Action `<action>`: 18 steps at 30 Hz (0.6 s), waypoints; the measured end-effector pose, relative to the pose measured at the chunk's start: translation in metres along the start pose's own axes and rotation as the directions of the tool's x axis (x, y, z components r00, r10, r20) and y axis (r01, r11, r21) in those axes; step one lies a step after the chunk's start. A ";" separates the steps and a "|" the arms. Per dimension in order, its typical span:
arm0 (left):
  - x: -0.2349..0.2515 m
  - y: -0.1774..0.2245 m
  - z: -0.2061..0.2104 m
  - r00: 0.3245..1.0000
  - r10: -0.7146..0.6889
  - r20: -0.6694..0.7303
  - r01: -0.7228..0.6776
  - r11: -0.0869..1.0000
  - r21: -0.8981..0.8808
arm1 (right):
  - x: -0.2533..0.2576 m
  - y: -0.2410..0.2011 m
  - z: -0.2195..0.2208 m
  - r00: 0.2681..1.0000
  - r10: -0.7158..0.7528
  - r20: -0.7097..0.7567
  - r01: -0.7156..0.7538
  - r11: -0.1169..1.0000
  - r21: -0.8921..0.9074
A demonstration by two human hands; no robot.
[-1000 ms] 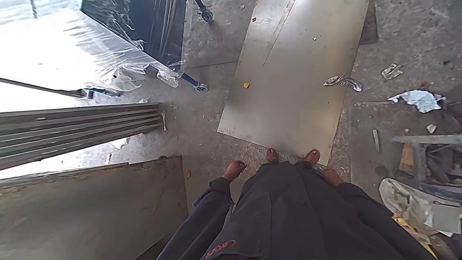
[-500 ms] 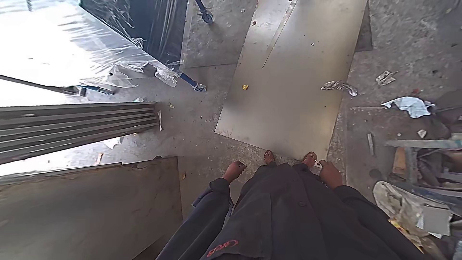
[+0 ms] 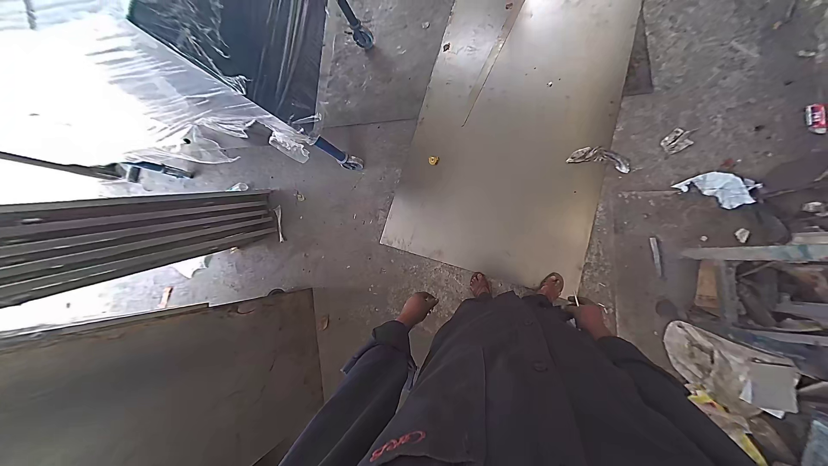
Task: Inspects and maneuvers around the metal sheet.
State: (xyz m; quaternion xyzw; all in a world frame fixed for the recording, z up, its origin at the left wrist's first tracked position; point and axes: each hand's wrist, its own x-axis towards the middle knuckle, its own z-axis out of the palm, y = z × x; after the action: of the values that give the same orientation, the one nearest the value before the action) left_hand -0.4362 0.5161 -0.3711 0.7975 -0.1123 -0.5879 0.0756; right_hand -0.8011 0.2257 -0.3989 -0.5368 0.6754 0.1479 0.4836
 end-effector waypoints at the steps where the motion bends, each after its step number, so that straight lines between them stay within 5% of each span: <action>1: 0.000 0.001 -0.001 1.000 0.005 -0.002 -0.005 1.000 0.008 | 0.002 -0.002 -0.001 1.000 -0.014 -0.022 0.014 1.000 -0.023; 9: 0.003 0.009 -0.013 1.000 0.015 -0.006 -0.015 1.000 0.025 | -0.003 -0.020 -0.006 0.985 -0.171 -0.001 0.149 0.861 -0.486; 18: 0.011 0.000 -0.033 0.999 0.015 -0.032 -0.014 0.999 0.033 | -0.006 -0.002 -0.031 0.997 -0.068 -0.020 0.053 0.901 -0.431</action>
State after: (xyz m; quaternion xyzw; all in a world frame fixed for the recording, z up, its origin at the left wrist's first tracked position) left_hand -0.4012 0.5133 -0.3712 0.8071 -0.1262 -0.5727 0.0686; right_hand -0.8148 0.2068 -0.3782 -0.6534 0.6174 0.2689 0.3459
